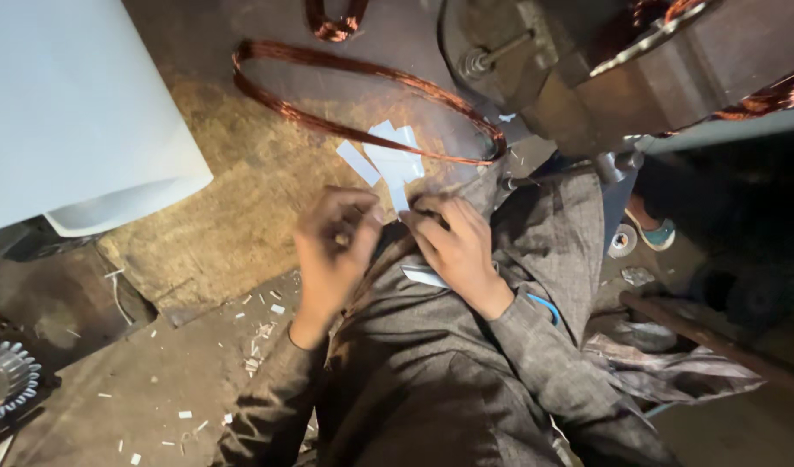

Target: The person winds copper wire around a motor stator core, inserting small white insulating pieces between the windings. They use scissors to cut the wire and continue wrapping it tightly around the core.

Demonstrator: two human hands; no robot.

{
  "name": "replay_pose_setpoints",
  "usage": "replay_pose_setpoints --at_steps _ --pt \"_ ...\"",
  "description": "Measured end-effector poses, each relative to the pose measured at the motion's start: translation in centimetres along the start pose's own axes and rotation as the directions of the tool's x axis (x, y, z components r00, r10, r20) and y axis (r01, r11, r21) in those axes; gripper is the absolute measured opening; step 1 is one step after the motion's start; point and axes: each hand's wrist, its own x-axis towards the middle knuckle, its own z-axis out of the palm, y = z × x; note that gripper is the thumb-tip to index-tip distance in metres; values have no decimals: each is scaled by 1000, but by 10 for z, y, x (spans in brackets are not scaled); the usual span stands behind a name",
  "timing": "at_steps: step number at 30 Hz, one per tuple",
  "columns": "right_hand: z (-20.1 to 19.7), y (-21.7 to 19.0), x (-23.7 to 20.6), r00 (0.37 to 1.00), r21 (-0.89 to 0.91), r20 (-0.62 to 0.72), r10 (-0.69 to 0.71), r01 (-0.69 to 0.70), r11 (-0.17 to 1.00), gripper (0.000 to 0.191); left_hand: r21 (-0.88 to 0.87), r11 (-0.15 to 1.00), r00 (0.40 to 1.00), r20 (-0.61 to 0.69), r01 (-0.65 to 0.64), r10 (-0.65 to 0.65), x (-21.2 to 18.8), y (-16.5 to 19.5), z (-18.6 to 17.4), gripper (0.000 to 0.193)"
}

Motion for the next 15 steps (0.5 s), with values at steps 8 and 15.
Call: replay_pose_setpoints --at_steps 8,15 --pt "-53 -2 -46 661 555 254 706 -698 453 16 -22 970 915 326 -244 237 -15 11 45 18" --pt "-148 15 -109 793 -95 514 328 -328 940 53 -152 952 864 475 267 -167 -25 -6 97 12"
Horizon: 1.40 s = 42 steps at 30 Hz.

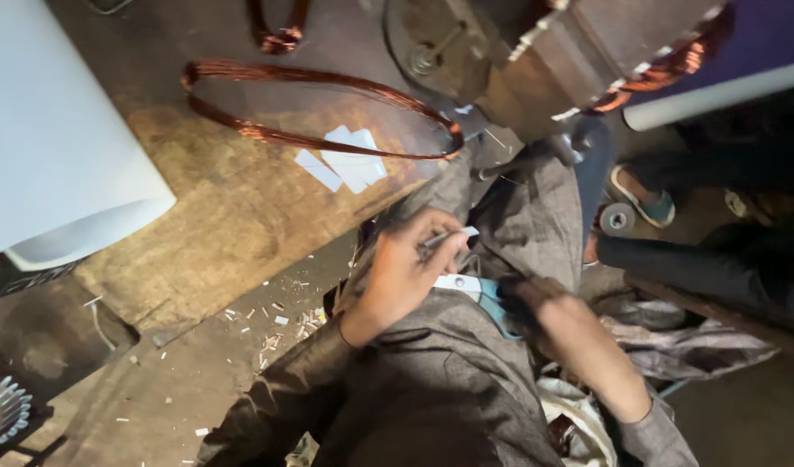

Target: The person winds copper wire around a motor stator core, inserting small white insulating pieces between the windings. They use scissors to cut the wire and continue wrapping it tightly around the core.

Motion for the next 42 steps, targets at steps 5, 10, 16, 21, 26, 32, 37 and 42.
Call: replay_pose_setpoints --at_steps 5,10,16,21,26,32,37,42 --pt "25 3 -21 995 -69 -53 86 -89 994 41 -81 997 1000 -15 0 -1 14 3 12 16" --pt "35 18 -9 974 95 89 210 -218 971 36 -52 992 988 -104 -118 112 20 23 -5 15" --pt "37 27 -21 936 799 282 212 -351 489 25 -58 991 966 -235 -124 107 12 39 -33 12" --pt "44 19 -12 922 477 -57 383 -312 822 46 -204 970 986 -129 -134 109 10 22 -11 12" --pt "44 18 -7 931 434 -264 250 -117 893 44 -260 962 995 -77 -86 68 7 14 5 9" --pt "52 27 -15 927 509 -188 324 -190 839 35 -261 963 998 -41 -63 54 7 25 8 11" --pt "21 19 -18 960 227 -50 276 -259 939 34 -242 965 994 -72 -102 87 2 30 5 12" --pt "-25 -14 -10 964 -69 -258 62 -82 994 33 -213 977 1000 18 16 -13 0 19 24 16"
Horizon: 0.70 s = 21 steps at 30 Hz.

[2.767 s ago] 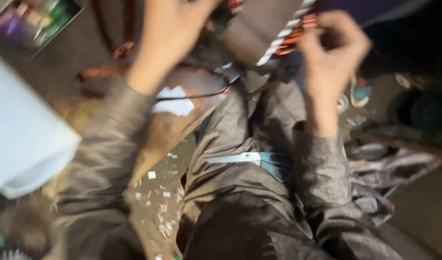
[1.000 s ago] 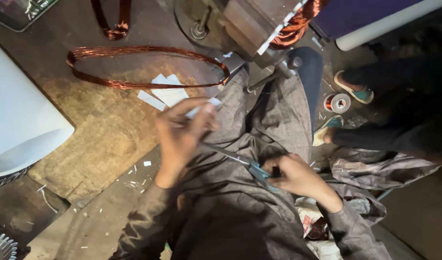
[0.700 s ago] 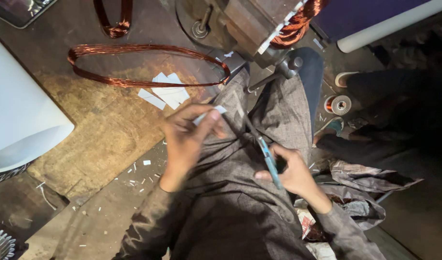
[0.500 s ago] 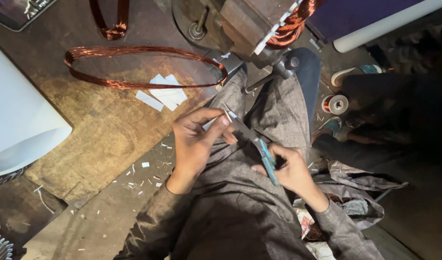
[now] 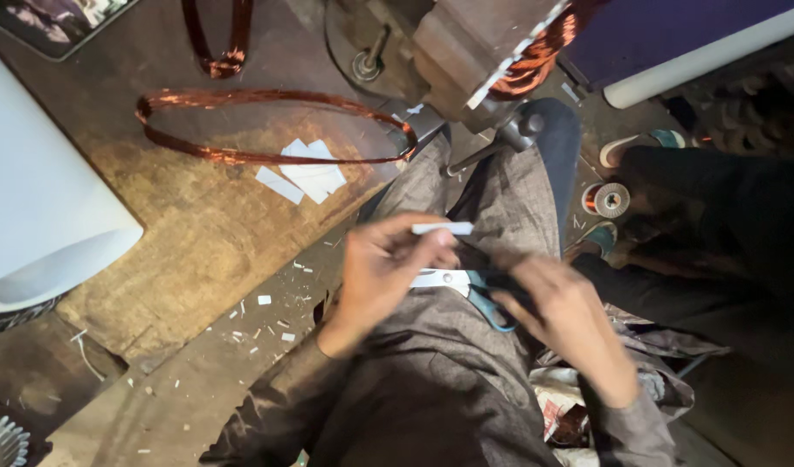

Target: The person winds copper wire around a motor stator core, inserting small white insulating pieces between the windings. They use scissors to cut the wire and continue wrapping it tightly around the core.

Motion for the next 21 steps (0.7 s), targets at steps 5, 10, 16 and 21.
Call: replay_pose_setpoints --at_steps 5,10,16,21 --pt "-7 -25 28 872 -113 -429 -236 207 972 33 115 980 984 59 161 -168 -6 -17 30 12" --pt "-8 -19 33 891 239 -453 -25 149 960 23 313 926 973 159 -209 166 -5 1 25 26" --pt "6 2 21 943 499 -329 55 124 858 14 525 578 781 401 -624 479 7 25 20 22" --pt "13 10 15 929 536 -361 84 133 833 15 454 654 794 397 -605 460 8 33 20 18"
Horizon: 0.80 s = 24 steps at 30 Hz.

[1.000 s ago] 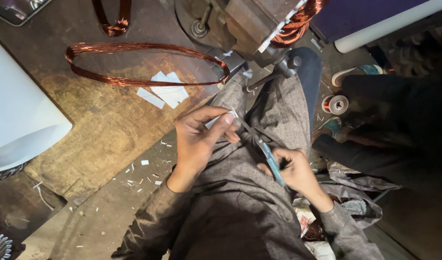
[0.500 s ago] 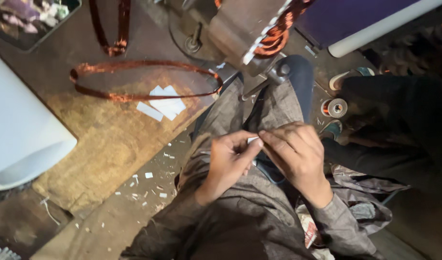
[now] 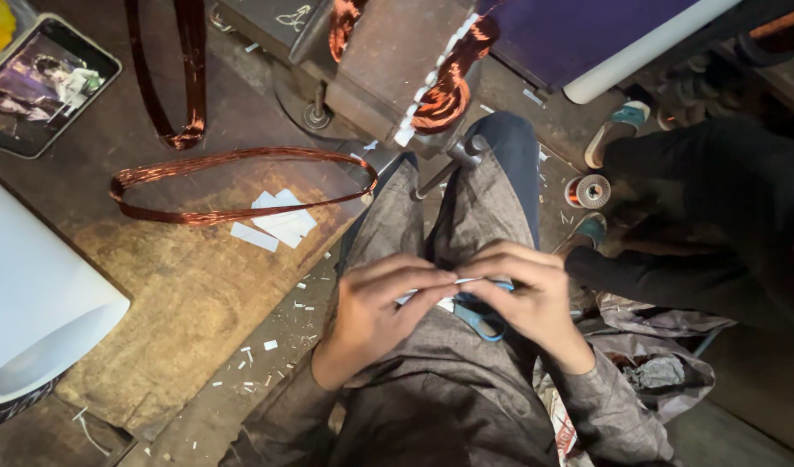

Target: The person winds copper wire around a motor stator core, inserting small white insulating pieces between the windings. They use scissors to cut the wire and continue wrapping it tightly around the core.

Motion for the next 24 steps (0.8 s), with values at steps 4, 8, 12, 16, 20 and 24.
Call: replay_pose_setpoints --at_steps 4,8,12,16,20,24 --pt "6 -1 2 988 116 -126 86 -72 991 15 -216 958 978 -46 190 -204 5 1 3 14" --pt "13 -10 15 973 372 -136 187 -125 920 14 -157 985 994 -73 68 -80 18 0 -1 11" --pt "9 -24 52 909 663 -386 158 154 732 10 99 980 918 -345 -171 194 56 -11 -25 36" --pt "-5 -37 104 809 -288 -537 -241 92 953 14 52 959 875 -398 -278 275 118 -41 -58 102" --pt "-8 -49 128 827 -519 -379 -414 181 836 15 185 924 937 -40 -335 348 139 -59 -68 104" --pt "0 -55 128 841 -547 -361 -403 159 822 13 231 922 949 17 -310 315 131 -67 -68 96"
